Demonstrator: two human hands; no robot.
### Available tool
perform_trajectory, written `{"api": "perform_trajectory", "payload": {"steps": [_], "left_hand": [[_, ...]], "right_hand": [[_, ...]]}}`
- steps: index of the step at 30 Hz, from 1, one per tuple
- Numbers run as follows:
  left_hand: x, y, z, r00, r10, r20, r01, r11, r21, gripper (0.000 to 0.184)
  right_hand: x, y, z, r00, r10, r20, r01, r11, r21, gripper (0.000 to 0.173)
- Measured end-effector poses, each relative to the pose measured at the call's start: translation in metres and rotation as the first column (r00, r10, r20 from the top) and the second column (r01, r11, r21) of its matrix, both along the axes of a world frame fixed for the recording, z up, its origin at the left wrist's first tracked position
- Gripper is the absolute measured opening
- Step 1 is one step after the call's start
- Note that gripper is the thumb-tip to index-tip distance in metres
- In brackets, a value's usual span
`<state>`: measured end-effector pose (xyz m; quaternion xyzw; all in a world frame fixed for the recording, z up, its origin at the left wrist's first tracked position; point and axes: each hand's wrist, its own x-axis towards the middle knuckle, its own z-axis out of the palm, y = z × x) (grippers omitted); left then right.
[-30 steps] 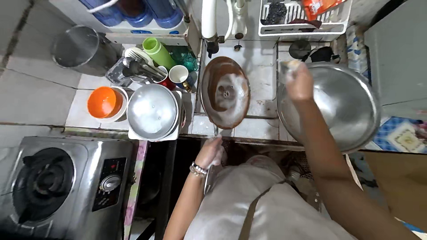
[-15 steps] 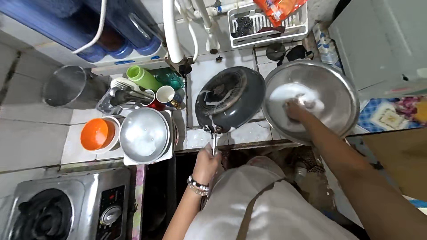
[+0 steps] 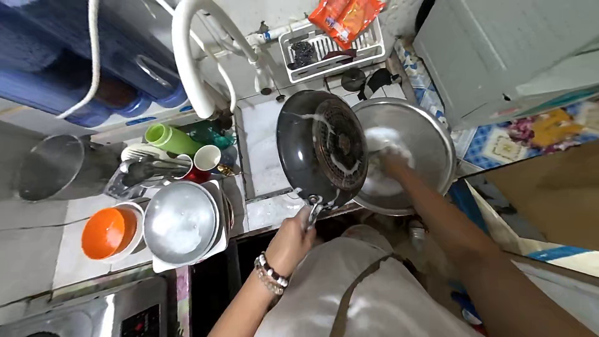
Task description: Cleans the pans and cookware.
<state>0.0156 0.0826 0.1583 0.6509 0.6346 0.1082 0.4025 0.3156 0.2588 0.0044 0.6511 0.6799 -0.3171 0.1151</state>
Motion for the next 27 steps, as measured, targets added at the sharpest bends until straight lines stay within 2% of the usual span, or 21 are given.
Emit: {"api": "perform_trajectory", "payload": {"steps": [2, 4, 5, 7, 10, 12, 13, 16, 18, 21, 23, 25, 27], "left_hand": [[0.005, 0.018, 0.009, 0.997, -0.072, -0.010, 0.071, 0.993, -0.099, 0.030], [0.012, 0.035, 0.014, 0.987, -0.155, -0.032, 0.147, 0.974, -0.175, 0.030], [0.017, 0.043, 0.016, 0.980, -0.196, -0.039, 0.183, 0.960, -0.212, 0.031], [0.026, 0.058, 0.017, 0.964, -0.264, -0.037, 0.244, 0.929, -0.280, 0.031], [0.038, 0.076, 0.008, 0.938, -0.348, 0.002, 0.325, 0.873, -0.364, 0.029], [0.044, 0.084, 0.004, 0.928, -0.371, 0.031, 0.349, 0.840, -0.415, 0.027], [0.045, 0.086, 0.003, 0.933, -0.355, 0.063, 0.346, 0.832, -0.434, 0.026], [0.039, 0.093, -0.001, 0.952, -0.246, 0.183, 0.305, 0.826, -0.473, 0.019], [0.038, 0.097, -0.001, 0.955, -0.218, 0.201, 0.291, 0.822, -0.490, 0.016], [0.040, 0.101, 0.001, 0.957, -0.236, 0.169, 0.290, 0.817, -0.499, 0.014], [0.038, 0.103, 0.003, 0.956, -0.209, 0.207, 0.289, 0.802, -0.523, 0.014], [0.035, 0.106, 0.001, 0.952, -0.149, 0.269, 0.280, 0.780, -0.560, 0.012], [0.034, 0.105, -0.005, 0.946, -0.089, 0.311, 0.264, 0.768, -0.583, 0.010]], "right_hand": [[0.024, 0.016, -0.009, 0.998, -0.036, -0.046, 0.039, 0.996, 0.077, 0.049], [0.041, 0.032, 0.001, 0.953, -0.131, -0.275, 0.157, 0.985, 0.075, 0.040], [0.045, 0.035, 0.015, 0.874, -0.221, -0.432, 0.253, 0.967, 0.016, 0.040], [0.048, 0.050, 0.019, 0.732, -0.308, -0.608, 0.358, 0.933, -0.042, 0.041], [0.033, 0.083, 0.004, 0.599, -0.404, -0.691, 0.429, 0.891, -0.150, 0.038], [0.014, 0.093, 0.016, 0.477, -0.505, -0.719, 0.527, 0.819, -0.226, 0.036], [0.006, 0.097, 0.020, 0.437, -0.502, -0.746, 0.560, 0.801, -0.212, 0.037], [-0.008, 0.112, 0.034, 0.560, -0.268, -0.784, 0.473, 0.880, 0.037, 0.049], [-0.028, 0.108, 0.063, 0.636, -0.109, -0.764, 0.383, 0.904, 0.191, 0.048], [-0.065, 0.091, 0.095, 0.685, 0.202, -0.700, 0.235, 0.848, 0.475, 0.034], [-0.084, 0.062, 0.102, 0.697, 0.371, -0.614, 0.126, 0.780, 0.614, 0.029], [-0.093, 0.022, 0.098, 0.694, 0.468, -0.547, 0.036, 0.736, 0.676, 0.026], [-0.088, -0.018, 0.084, 0.660, 0.502, -0.559, 0.065, 0.703, 0.708, 0.024]]}}
